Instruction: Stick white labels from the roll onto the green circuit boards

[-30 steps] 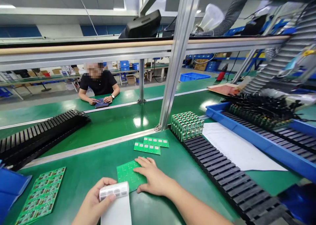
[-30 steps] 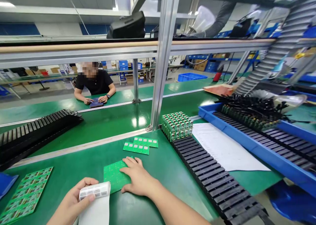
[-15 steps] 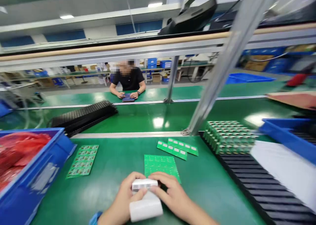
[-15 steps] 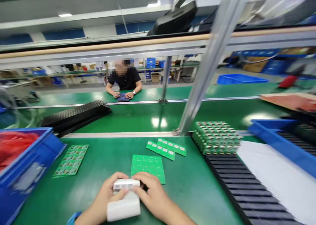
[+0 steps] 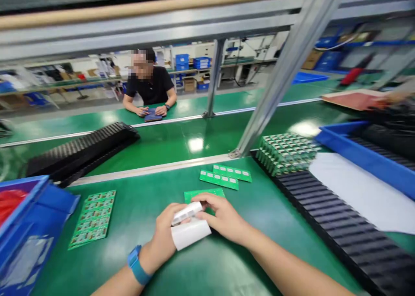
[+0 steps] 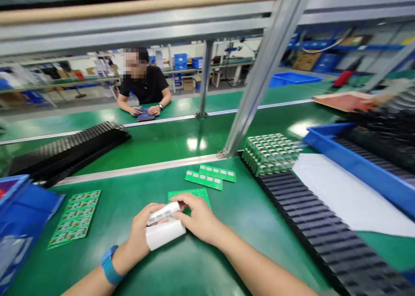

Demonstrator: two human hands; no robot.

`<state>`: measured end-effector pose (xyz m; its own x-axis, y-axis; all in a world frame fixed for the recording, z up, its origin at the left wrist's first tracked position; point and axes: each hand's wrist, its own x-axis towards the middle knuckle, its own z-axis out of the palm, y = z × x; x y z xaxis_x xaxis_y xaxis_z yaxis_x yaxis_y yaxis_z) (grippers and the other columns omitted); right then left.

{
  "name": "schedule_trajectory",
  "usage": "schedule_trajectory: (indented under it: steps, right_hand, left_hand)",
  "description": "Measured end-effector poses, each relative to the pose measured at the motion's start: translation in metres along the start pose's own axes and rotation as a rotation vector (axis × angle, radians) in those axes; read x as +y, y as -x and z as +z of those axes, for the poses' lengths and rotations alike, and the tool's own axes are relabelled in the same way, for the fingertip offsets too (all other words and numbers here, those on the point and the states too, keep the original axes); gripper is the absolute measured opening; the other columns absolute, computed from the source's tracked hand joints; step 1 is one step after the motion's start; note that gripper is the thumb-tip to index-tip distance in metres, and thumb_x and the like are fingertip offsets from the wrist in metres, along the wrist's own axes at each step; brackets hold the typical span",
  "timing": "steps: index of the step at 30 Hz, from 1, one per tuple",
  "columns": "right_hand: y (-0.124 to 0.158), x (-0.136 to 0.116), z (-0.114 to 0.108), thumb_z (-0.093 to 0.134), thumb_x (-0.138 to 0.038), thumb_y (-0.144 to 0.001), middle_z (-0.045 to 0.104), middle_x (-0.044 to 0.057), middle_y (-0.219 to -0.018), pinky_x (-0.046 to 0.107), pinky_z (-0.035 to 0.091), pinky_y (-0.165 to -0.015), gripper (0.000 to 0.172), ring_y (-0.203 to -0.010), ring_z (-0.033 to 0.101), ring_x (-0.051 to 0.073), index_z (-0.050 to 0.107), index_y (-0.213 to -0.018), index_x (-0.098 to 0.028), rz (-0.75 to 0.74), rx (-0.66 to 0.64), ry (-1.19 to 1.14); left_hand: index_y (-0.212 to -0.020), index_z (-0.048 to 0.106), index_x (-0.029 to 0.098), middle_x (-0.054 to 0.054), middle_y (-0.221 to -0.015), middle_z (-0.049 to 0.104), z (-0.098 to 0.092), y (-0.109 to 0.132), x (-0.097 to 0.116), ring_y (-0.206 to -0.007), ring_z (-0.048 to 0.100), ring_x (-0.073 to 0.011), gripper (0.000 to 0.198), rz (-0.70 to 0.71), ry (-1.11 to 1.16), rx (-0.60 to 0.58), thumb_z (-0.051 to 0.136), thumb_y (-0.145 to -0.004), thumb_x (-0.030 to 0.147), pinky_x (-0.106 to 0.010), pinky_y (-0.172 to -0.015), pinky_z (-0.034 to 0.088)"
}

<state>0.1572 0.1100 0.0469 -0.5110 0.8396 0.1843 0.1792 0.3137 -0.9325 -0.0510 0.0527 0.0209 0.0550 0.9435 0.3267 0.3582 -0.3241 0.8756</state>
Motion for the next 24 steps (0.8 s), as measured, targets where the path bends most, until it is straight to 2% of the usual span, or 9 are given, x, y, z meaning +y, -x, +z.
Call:
schedule_trajectory:
  steps: [3, 6, 9, 13, 19, 24]
  right_hand:
    - [-0.008, -0.008, 0.006, 0.069, -0.018, -0.084, 0.073, 0.006, -0.101, 0.033, 0.056, -0.082, 0.023, -0.087, 0.066, 0.018, 0.072, -0.107, -0.018, -0.009, -0.046, -0.008]
    - [-0.01, -0.012, 0.013, 0.066, -0.017, -0.087, 0.074, 0.008, -0.106, 0.035, 0.056, -0.088, 0.021, -0.096, 0.067, 0.02, 0.072, -0.107, -0.019, -0.107, -0.05, 0.036]
    - [-0.01, -0.011, 0.017, 0.062, -0.02, -0.094, 0.074, 0.009, -0.11, 0.041, 0.054, -0.095, 0.02, -0.105, 0.067, 0.023, 0.073, -0.11, -0.02, -0.248, -0.052, 0.127]
    - [-0.013, -0.007, 0.019, 0.057, -0.023, -0.1, 0.075, 0.01, -0.109, 0.041, 0.056, -0.092, 0.02, -0.102, 0.067, 0.023, 0.073, -0.113, -0.021, -0.362, -0.079, 0.294]
    - [-0.018, -0.003, 0.021, 0.05, -0.025, -0.105, 0.078, 0.009, -0.104, 0.04, 0.057, -0.088, 0.025, -0.095, 0.07, 0.023, 0.074, -0.11, -0.02, -0.452, -0.101, 0.419]
    - [-0.016, 0.002, 0.026, 0.047, -0.025, -0.107, 0.078, 0.009, -0.104, 0.04, 0.058, -0.087, 0.029, -0.093, 0.073, 0.022, 0.075, -0.107, -0.02, -0.457, -0.046, 0.426]
  left_hand:
    - [-0.105, 0.073, 0.019, -0.008, -0.096, 0.076, -0.006, 0.006, -0.006, -0.082, 0.07, -0.0204, 0.02, -0.031, 0.004, 0.036, 0.068, -0.09, 0.032, -0.029, -0.073, 0.054]
    - [-0.104, 0.074, 0.021, -0.006, -0.093, 0.076, -0.012, 0.01, -0.009, -0.077, 0.07, -0.0194, 0.017, -0.021, -0.046, 0.048, 0.068, -0.091, 0.031, -0.028, -0.069, 0.054]
    - [-0.107, 0.074, 0.021, -0.008, -0.097, 0.076, -0.016, 0.01, -0.014, -0.083, 0.071, -0.0209, 0.018, 0.075, -0.1, 0.032, 0.064, -0.094, 0.028, -0.03, -0.074, 0.057]
    - [-0.113, 0.073, 0.02, -0.011, -0.102, 0.075, -0.016, 0.01, -0.016, -0.092, 0.072, -0.0229, 0.021, 0.169, -0.139, -0.031, 0.06, -0.096, 0.022, -0.032, -0.083, 0.057]
    - [-0.102, 0.072, 0.021, -0.005, -0.091, 0.078, -0.011, 0.011, -0.009, -0.078, 0.073, -0.0204, 0.014, 0.057, -0.143, 0.078, 0.066, -0.09, 0.025, -0.029, -0.072, 0.057]
    - [-0.098, 0.074, 0.021, -0.006, -0.09, 0.078, -0.009, 0.01, -0.009, -0.076, 0.073, -0.0203, 0.015, 0.027, -0.134, 0.081, 0.064, -0.089, 0.029, -0.029, -0.071, 0.058]
